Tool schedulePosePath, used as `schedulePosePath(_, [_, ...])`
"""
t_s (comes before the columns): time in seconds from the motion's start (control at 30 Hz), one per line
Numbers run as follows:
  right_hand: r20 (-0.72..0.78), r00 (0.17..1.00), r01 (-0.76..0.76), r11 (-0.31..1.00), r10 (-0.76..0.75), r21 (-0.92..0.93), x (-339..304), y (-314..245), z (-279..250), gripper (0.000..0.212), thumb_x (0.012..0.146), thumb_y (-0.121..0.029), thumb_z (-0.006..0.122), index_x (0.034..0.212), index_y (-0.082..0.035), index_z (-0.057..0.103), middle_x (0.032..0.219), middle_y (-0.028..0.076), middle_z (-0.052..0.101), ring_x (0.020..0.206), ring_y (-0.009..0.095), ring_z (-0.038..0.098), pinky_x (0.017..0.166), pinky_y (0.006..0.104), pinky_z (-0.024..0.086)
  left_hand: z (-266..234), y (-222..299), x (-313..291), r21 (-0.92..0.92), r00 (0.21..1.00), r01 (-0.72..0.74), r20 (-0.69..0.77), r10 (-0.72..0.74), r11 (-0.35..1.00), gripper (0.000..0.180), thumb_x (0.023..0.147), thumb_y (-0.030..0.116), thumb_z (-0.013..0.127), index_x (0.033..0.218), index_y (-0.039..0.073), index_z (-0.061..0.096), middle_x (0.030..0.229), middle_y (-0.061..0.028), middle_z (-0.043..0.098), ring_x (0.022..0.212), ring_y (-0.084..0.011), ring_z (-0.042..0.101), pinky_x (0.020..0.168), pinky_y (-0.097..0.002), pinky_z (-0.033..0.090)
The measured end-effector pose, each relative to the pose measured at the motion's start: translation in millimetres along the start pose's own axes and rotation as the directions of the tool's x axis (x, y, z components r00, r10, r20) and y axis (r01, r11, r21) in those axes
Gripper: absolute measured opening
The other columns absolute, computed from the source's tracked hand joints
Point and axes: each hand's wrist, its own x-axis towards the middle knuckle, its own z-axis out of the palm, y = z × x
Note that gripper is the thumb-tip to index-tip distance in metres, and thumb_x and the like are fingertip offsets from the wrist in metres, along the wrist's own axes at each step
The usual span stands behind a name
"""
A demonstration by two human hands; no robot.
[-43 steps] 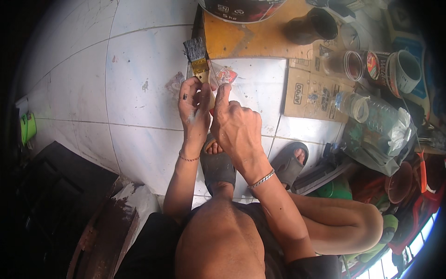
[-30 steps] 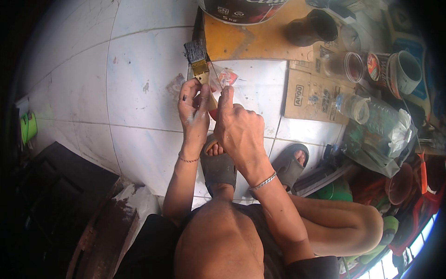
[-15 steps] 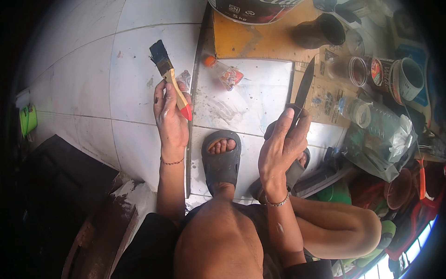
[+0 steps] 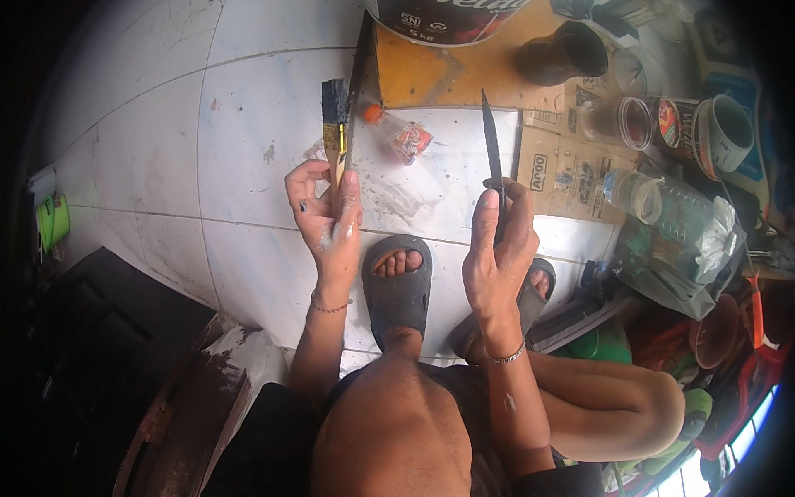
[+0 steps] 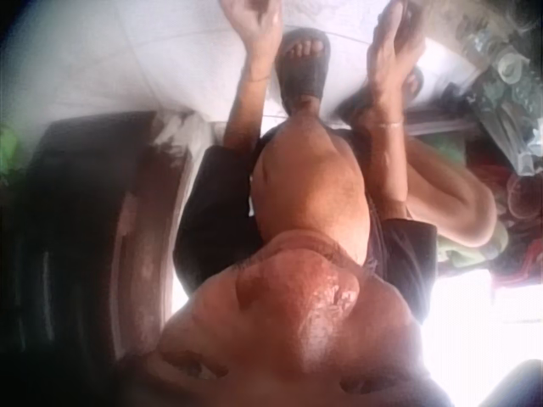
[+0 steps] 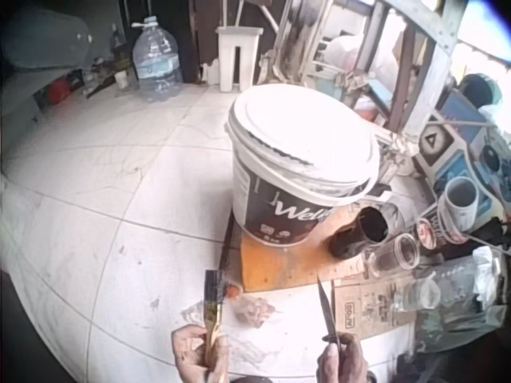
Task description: The person paints a wooden window frame with black paint using a brush, then walks to a work area and cleans the brush with a knife. The person holds a paint container and brush, applies paint to the frame, and later scrapes the brush bristles on a flat surface.
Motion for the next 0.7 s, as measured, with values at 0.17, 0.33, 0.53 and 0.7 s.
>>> schedulePosePath(0.17, [0.077,0.99,0.126,0.981,-0.116,-0.149,-2,2,0,0.026,0.104,-0.022,0.051,0.107,0.003,0.056,0.063,0.011,0.055,0.053,0.016,0.048,0.053,0.0311,0.04,8,-3,0,0.176,0.997,-0.056,-0.046,0.065,0.983,0.036,0.097,0.011,0.065,0.122,0.001,0.041,0.107,-0.0097,0.051,0.088,-0.0135,0.059,0.077,-0.023,0.047])
schedulePosePath(0.33, [0.129,0.977,0.188,0.972,-0.17,-0.141,-9,-3,11,0.021,0.101,-0.018,0.056,0.104,0.003,0.057,0.067,0.016,0.06,0.056,0.024,0.058,0.056,0.0349,0.045,6,-15,2,0.331,0.999,-0.027,-0.022,0.037,0.943,0.037,0.102,0.015,0.058,0.128,-0.003,0.041,0.113,-0.0132,0.055,0.094,-0.0136,0.058,0.082,-0.026,0.046])
schedulePosePath(0.53, [-0.003,0.995,-0.099,0.95,0.105,0.297,3,-7,42,0.028,0.09,-0.02,0.077,0.095,-0.003,0.055,0.076,0.0,0.06,0.06,0.004,0.044,0.054,0.0214,0.036,11,-10,-4,0.431,0.994,-0.103,0.004,0.112,0.896,0.03,0.102,0.008,0.052,0.128,-0.005,0.042,0.114,-0.0148,0.054,0.1,-0.0168,0.057,0.084,-0.0281,0.046])
schedulePosePath(0.7, [-0.025,0.998,0.056,0.919,-0.05,0.391,24,-20,63,0.032,0.086,-0.012,0.079,0.099,-0.002,0.052,0.092,0.002,0.067,0.058,0.002,0.042,0.052,0.0196,0.036,17,-11,-8,0.316,0.973,-0.185,-0.074,0.218,0.931,0.027,0.093,0.003,0.061,0.119,-0.001,0.053,0.094,-0.0087,0.047,0.081,-0.0191,0.049,0.072,-0.0331,0.042])
